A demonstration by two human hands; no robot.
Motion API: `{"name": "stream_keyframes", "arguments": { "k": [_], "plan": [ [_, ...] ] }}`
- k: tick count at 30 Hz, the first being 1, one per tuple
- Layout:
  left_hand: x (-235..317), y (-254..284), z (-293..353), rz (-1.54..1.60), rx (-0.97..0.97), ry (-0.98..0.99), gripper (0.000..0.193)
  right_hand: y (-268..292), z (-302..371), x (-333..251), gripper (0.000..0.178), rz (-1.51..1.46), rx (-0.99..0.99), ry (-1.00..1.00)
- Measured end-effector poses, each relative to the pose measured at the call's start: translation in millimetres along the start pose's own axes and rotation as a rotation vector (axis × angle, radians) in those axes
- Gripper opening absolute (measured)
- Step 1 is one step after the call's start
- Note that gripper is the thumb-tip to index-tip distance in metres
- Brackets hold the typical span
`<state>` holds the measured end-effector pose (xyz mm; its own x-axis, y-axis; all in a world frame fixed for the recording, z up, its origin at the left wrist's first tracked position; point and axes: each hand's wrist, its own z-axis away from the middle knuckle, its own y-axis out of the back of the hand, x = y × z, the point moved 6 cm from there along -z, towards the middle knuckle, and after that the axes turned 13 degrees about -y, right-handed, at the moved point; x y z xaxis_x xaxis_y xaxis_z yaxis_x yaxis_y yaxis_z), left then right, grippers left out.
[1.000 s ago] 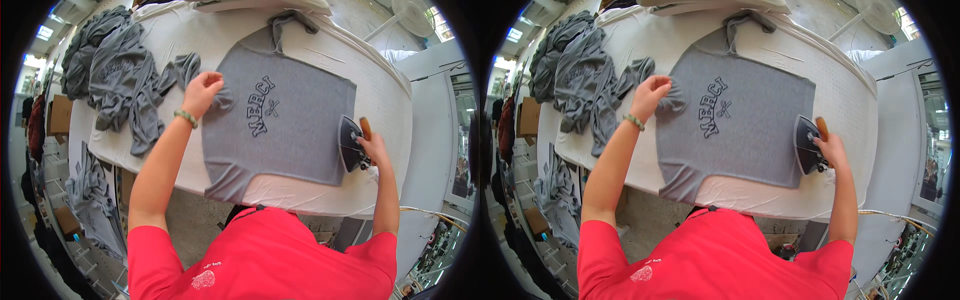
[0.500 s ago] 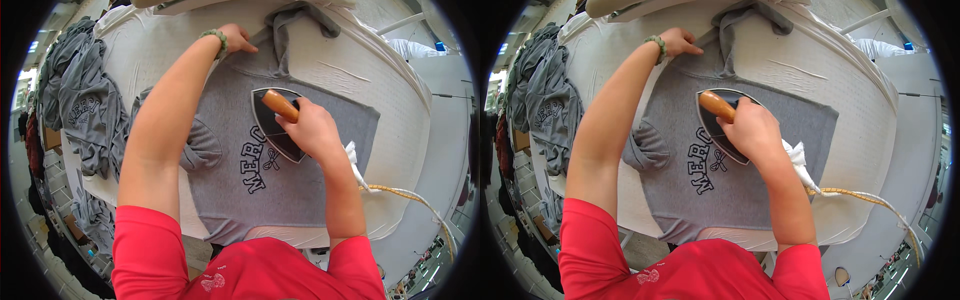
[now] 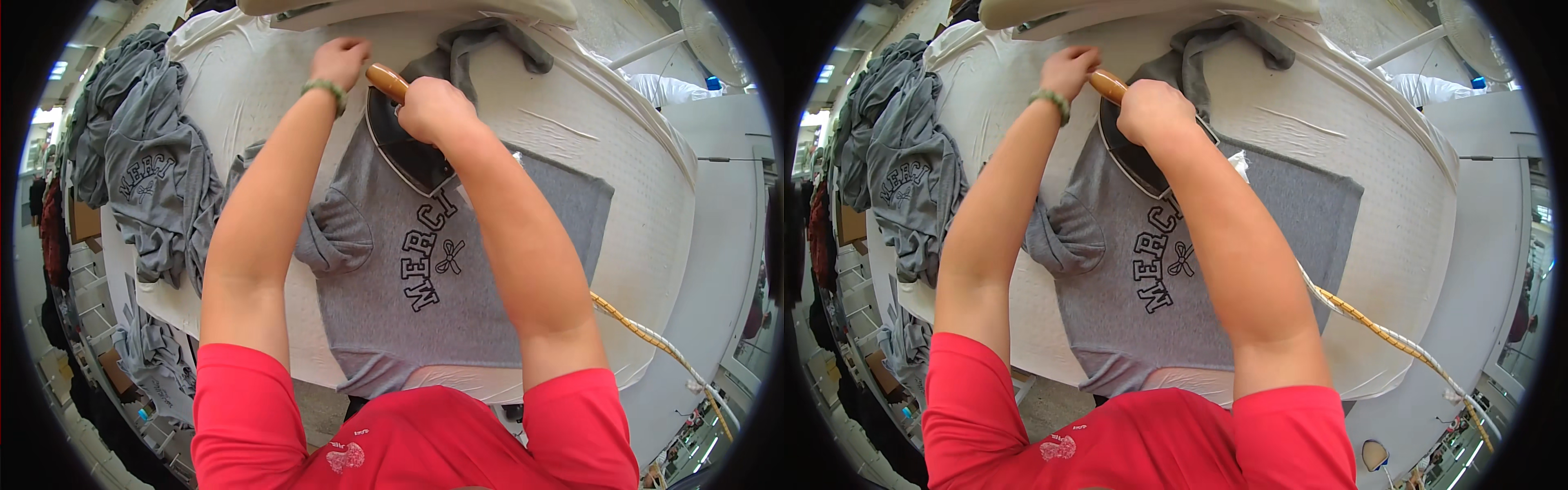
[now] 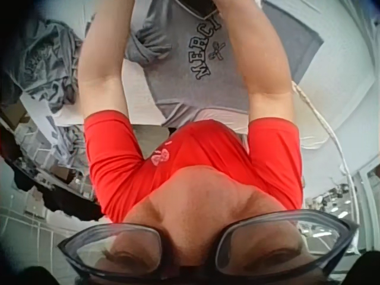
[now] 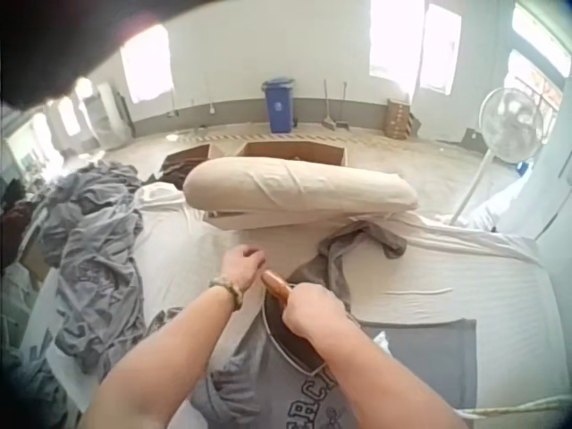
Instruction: Ironing gray t-shirts and hoodies at a professional garment pressing station.
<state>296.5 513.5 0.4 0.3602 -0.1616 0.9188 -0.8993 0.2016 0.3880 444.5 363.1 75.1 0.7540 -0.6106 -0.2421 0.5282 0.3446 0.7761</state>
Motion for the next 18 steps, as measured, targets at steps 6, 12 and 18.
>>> {"name": "stream_keyframes", "arguments": {
  "k": [6,12,18],
  "plan": [
    [23,109,248,-0.015,0.189,-0.262,0.026,8,84,122,0.046,0.098,0.078,0.044],
    [-19,107,543,0.34,0.306,0.736,0.038,-2,183,453,0.026,-0.391,0.257,-0.461],
    [9,46,544,0.191,0.172,0.576,0.031,-10,240,630,0.037,-0.195,0.316,-0.915]
  ]
}}
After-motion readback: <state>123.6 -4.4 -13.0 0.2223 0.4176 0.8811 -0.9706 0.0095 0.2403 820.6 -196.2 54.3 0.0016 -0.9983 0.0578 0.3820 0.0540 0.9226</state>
